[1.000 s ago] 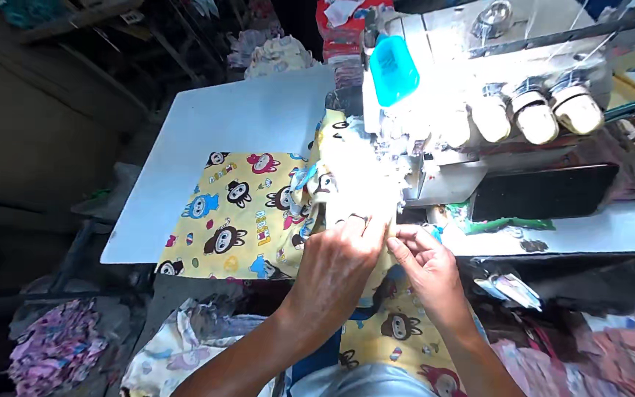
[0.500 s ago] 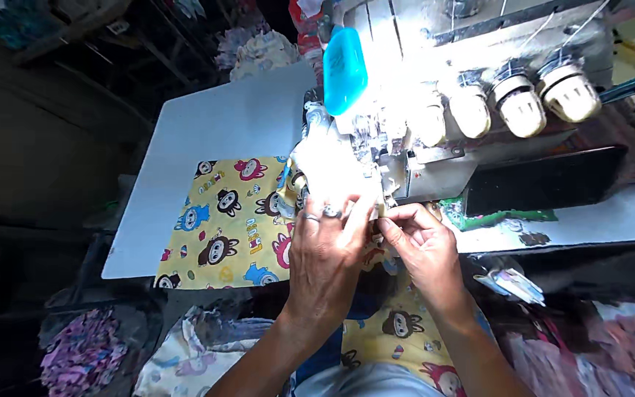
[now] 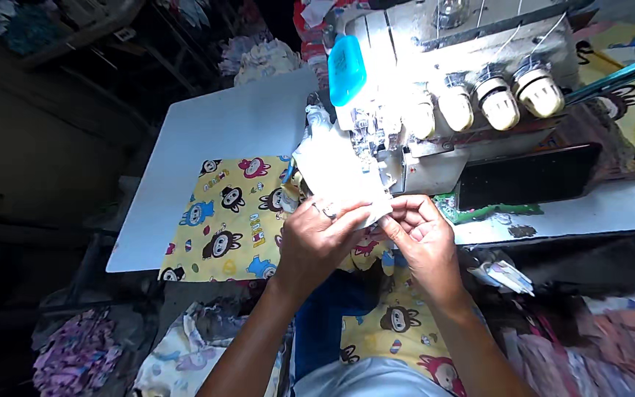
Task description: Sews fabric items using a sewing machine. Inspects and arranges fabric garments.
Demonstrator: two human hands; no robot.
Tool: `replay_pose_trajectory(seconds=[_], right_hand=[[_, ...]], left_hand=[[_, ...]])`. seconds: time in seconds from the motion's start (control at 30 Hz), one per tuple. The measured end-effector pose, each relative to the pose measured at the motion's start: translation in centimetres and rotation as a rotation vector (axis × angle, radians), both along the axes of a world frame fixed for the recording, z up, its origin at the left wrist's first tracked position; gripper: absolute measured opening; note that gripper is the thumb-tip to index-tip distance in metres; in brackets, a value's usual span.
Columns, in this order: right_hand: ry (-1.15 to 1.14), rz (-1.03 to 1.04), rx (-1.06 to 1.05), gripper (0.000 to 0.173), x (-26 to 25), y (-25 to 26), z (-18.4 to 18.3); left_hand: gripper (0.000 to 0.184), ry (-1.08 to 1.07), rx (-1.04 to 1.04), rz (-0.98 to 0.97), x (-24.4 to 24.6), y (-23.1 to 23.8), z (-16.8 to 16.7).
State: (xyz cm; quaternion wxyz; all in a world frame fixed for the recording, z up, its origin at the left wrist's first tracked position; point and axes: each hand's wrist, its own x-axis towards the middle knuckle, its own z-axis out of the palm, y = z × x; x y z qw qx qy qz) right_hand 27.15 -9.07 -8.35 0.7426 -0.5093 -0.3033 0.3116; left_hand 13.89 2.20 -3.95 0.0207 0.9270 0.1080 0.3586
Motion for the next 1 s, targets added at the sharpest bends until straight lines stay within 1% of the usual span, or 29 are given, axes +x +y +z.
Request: replay_pose_trajectory(seconds=[0.07,0.17,0.2,0.27,0.37,0.43,0.57,0.67,0.77,0.9,1.0], right_hand=[[-0.003,-0.006,0.009,0.029,-0.1,-0.1,0.2],[-0.003,-0.014,0.009,0.032,-0.2,-0.3,0.3],[-0.004,-0.013,0.005,0.033,-0.2,-0.4,0.4],[-0.010,-0.014,-0.010,0.035,-0.2,-0.5,0.5],[-0.032,-0.026,-0.020,0.035,0.0,-0.6,0.4],[-0.036,-0.031,-0.016,0.036,0.0,-0.7,0.4],[-0.020,-0.031,-0.004,0.038,0.0,-0.6,0.5],[-0.028,-0.024,-0.007,0.038,0.0,-0.6,0.7],[-0.041,-0.031,-0.007,0.038,0.0,-0.7,0.6],[-0.042,-0.019,-0.022,0.038,0.2,-0.7,0.4],[-0.049,-0.008,-0.013,0.033,0.4,-0.4,0.3]], left_hand=[[0.017,0.012,0.041,0.064,0.2,-0.6,-0.3],[0.029,0.062,0.049,0.167,0.7,-0.9,-0.6],[0.028,0.066,0.040,0.171,0.8,-0.9,-0.7],[0.018,0.029,0.032,0.139,0.8,-0.9,-0.7],[0.010,-0.040,0.057,0.011,0.5,-0.9,-0.3],[0.009,-0.027,0.096,-0.007,0.3,-0.7,-0.3],[0.023,0.056,0.115,0.120,0.6,-0.7,-0.5],[0.017,0.018,0.136,0.144,0.9,-0.7,-0.9],[0.012,-0.004,0.129,0.092,0.5,-1.1,-0.5],[0.012,0.039,0.138,0.042,-0.2,-1.5,-0.2],[0.013,0.063,0.145,0.035,-0.1,-1.4,-0.3]])
